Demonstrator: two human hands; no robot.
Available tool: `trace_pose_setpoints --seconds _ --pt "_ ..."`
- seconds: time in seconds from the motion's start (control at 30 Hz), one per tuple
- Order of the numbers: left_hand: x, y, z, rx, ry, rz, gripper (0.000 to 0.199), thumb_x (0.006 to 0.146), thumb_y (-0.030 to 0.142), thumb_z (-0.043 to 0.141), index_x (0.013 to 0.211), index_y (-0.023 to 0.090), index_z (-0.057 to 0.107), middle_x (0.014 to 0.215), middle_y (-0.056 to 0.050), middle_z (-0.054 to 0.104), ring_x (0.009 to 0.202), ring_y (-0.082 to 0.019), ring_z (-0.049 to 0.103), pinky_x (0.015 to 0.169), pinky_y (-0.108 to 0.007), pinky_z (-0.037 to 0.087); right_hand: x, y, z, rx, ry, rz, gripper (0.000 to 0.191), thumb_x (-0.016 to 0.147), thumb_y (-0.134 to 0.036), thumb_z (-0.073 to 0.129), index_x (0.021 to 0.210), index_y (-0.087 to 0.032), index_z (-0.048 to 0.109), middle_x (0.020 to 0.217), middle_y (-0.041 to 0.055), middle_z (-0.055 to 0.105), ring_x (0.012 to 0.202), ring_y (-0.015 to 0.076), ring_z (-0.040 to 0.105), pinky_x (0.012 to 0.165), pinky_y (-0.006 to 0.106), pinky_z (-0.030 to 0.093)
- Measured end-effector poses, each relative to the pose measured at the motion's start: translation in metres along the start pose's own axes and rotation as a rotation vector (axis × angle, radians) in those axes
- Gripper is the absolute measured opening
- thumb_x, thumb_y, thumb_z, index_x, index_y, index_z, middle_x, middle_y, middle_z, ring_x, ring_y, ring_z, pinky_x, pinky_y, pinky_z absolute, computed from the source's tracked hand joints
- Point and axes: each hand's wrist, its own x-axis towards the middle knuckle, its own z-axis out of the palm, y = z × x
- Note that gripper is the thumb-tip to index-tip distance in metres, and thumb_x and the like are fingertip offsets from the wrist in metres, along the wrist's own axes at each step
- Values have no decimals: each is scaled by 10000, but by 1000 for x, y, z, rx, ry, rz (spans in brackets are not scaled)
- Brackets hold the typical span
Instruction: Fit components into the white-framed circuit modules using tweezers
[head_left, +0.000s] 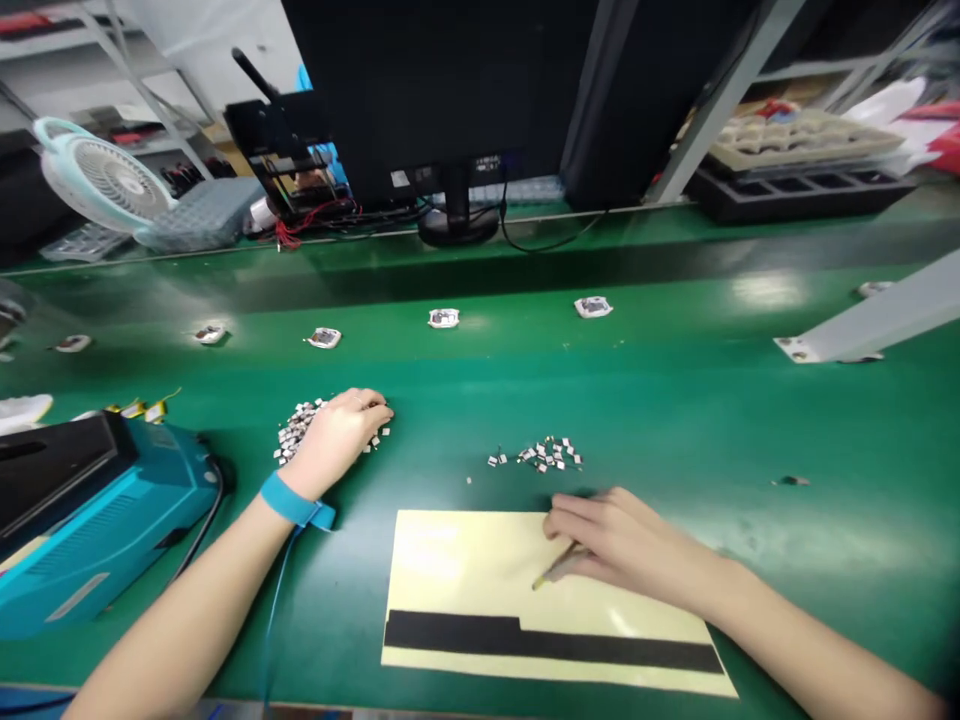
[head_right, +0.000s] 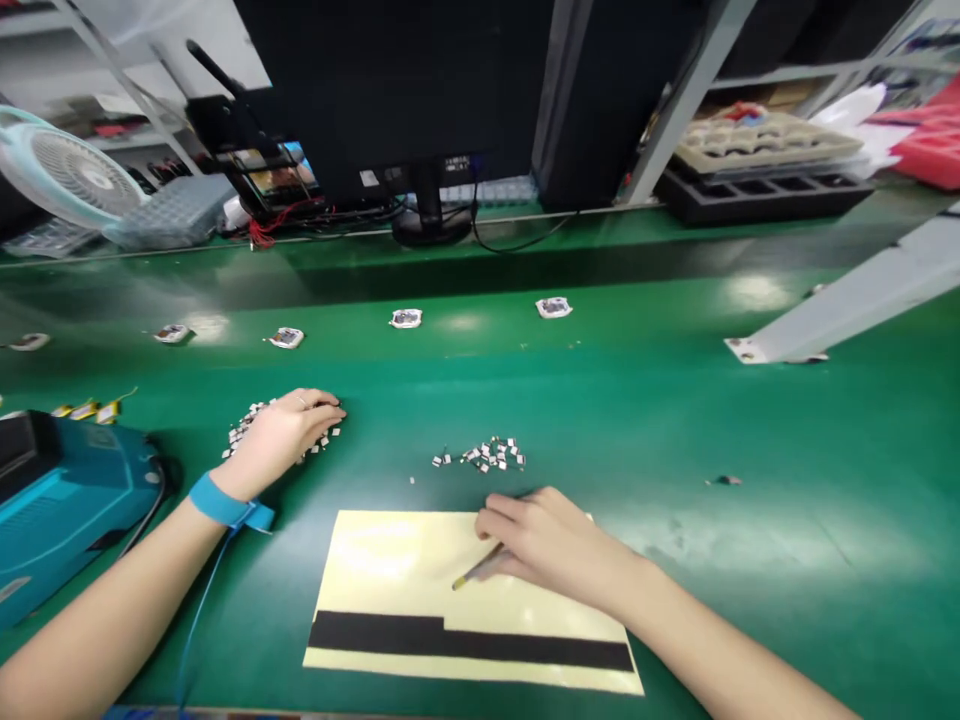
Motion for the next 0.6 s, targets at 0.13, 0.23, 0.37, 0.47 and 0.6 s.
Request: trace_pose_setpoints --seconds 0.13,0.23,0.37,0.47,0.6 --pt "4 2 -4 -13 28 44 251 868 258 404 868 143 627 916 -78 610 837 -214 540 748 -333 449 3 18 6 -10 99 67 235 837 -394 527 819 -160 521 765 0 547 555 114 521 479 221 289" --pt "5 9 -14 -97 136 86 219 859 254 435 879 136 618 874 -62 632 810 -181 561 744 -289 457 5 25 4 20 170 69 204 844 -357 529 809 -157 519 776 1 548 547 105 507 482 214 291" --pt "8 33 -30 -262 244 50 143 815 224 518 877 149 623 827 -36 643 751 -141 581 702 -239 463 13 23 -9 34 55 10 39 834 -179 538 797 -168 532 779 -11 551 586 104 518 498 207 293" --pt "13 62 -33 -412 233 40 166 809 183 522 944 146 611 859 -49 627 772 -141 572 699 -246 461 20 12 -16 6 -22 46 38 803 -147 578 776 -170 566 749 -10 569 612 124 542 509 215 302" --pt "20 103 -21 -693 142 40 150 811 152 514 916 152 620 849 -54 613 783 -146 564 704 -259 463 22 -16 -7 89 -4 140 100 757 -264 657 777 -182 604 708 -12 586 619 144 567 526 214 360"
